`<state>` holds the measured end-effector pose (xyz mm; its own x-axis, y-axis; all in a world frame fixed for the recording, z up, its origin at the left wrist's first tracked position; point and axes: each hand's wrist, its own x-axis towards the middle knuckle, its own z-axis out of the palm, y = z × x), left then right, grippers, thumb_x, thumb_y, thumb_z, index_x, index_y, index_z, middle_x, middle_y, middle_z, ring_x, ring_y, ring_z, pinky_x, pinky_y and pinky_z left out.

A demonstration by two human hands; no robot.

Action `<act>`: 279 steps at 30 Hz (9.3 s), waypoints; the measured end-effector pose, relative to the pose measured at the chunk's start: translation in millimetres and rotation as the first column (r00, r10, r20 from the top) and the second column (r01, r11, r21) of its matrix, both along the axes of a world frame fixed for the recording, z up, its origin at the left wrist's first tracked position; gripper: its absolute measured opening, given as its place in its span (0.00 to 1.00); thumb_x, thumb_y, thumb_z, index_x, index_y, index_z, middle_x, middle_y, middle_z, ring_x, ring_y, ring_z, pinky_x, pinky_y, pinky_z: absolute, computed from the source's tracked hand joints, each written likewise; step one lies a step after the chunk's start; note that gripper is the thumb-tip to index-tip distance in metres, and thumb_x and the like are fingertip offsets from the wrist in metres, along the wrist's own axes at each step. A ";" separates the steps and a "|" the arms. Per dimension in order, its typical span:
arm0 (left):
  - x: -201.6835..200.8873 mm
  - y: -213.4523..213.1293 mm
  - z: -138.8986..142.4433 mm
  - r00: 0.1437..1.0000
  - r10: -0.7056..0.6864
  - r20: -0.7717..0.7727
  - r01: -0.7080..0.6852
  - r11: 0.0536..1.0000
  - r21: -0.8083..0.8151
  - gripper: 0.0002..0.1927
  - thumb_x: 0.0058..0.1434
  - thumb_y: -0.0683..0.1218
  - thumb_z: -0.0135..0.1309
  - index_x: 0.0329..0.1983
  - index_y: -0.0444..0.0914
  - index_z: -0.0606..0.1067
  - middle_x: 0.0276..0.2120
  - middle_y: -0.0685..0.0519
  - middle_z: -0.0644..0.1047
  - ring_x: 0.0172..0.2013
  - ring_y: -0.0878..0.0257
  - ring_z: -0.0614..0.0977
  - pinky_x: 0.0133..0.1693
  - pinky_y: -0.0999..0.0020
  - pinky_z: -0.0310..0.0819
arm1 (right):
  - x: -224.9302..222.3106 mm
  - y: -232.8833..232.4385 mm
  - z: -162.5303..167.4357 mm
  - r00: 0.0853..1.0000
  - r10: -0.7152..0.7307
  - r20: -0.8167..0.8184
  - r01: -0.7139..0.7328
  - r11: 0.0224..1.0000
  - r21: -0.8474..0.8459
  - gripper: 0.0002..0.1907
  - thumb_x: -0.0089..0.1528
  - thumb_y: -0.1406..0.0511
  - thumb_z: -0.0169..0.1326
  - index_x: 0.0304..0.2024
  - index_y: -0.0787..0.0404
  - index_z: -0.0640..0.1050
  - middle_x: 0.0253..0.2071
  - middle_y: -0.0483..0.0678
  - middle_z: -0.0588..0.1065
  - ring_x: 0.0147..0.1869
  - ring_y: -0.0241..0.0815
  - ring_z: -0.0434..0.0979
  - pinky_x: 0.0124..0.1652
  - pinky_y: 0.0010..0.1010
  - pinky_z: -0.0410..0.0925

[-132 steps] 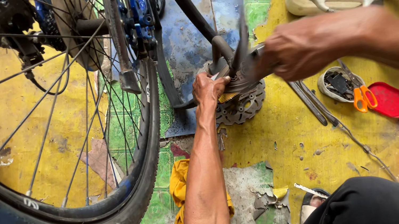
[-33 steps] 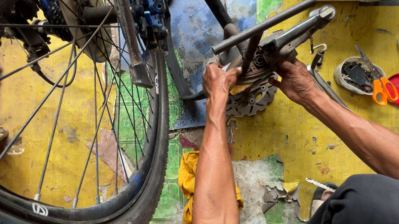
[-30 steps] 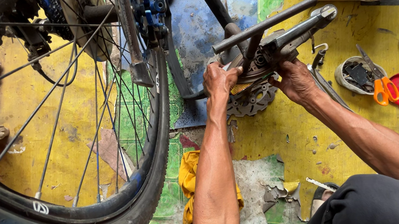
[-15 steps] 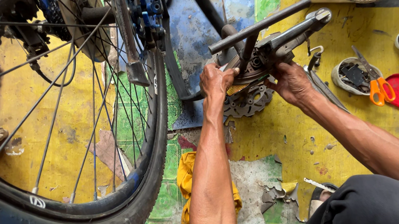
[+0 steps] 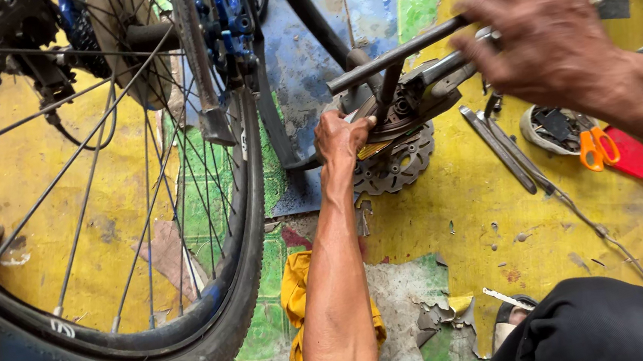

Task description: The person removes a bicycle tire from the wheel, cuts a patch with scissors, and applies it to the inner tube. They then use a hand iron to heat and seal the patch onto the tube.

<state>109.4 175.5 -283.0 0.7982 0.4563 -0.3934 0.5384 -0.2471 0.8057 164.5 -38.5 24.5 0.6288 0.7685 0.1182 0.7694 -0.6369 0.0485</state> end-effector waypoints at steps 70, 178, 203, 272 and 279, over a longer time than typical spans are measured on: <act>-5.2 -1.7 21.9 0.998 0.021 0.057 -0.027 0.994 0.102 0.24 0.41 0.55 0.72 0.29 0.33 0.78 0.24 0.47 0.79 0.23 0.58 0.80 0.26 0.61 0.77 | 22.2 76.0 6.7 0.893 0.426 -0.148 -0.448 0.799 -0.401 0.15 0.62 0.61 0.54 0.51 0.51 0.78 0.63 0.42 0.71 0.56 0.43 0.76 0.42 0.33 0.76; -24.7 -12.2 53.7 0.980 0.166 0.110 -0.190 0.944 0.271 0.23 0.52 0.46 0.60 0.49 0.30 0.74 0.38 0.43 0.77 0.36 0.54 0.80 0.38 0.53 0.80 | -0.1 81.3 -46.1 0.974 -0.178 -0.139 0.192 0.977 0.092 0.35 0.72 0.42 0.47 0.21 0.59 0.73 0.15 0.42 0.63 0.17 0.34 0.53 0.16 0.30 0.50; 100.4 -25.4 247.9 0.920 0.085 0.382 -0.259 0.863 0.434 0.11 0.59 0.42 0.58 0.44 0.37 0.74 0.41 0.46 0.78 0.44 0.47 0.80 0.46 0.54 0.74 | 25.4 76.7 -45.8 0.766 -0.152 -0.624 0.322 0.932 0.167 0.14 0.60 0.62 0.53 0.43 0.67 0.77 0.39 0.64 0.78 0.39 0.70 0.79 0.38 0.59 0.72; 202.0 -10.1 285.0 0.927 -0.368 -0.069 0.355 0.805 0.475 0.21 0.51 0.33 0.53 0.51 0.34 0.76 0.42 0.45 0.77 0.39 0.46 0.78 0.41 0.56 0.77 | 115.5 119.1 21.3 0.266 -0.321 -0.909 0.814 0.580 0.033 0.35 0.56 0.56 0.59 0.65 0.55 0.68 0.63 0.54 0.72 0.41 0.69 0.78 0.31 0.53 0.70; 200.4 -9.8 287.7 0.925 -0.377 -0.040 0.348 0.801 0.488 0.22 0.50 0.34 0.53 0.51 0.34 0.76 0.44 0.46 0.76 0.43 0.46 0.77 0.46 0.56 0.76 | 111.7 115.8 10.7 0.202 -0.348 -0.915 0.750 0.656 -0.084 0.38 0.54 0.52 0.60 0.66 0.52 0.67 0.63 0.53 0.72 0.41 0.66 0.79 0.33 0.52 0.71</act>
<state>309.8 165.7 4.7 0.9567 0.2476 -0.1529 0.2903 -0.7757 0.5604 276.2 77.2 35.2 0.7781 0.2060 -0.5935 -0.2917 -0.7182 -0.6317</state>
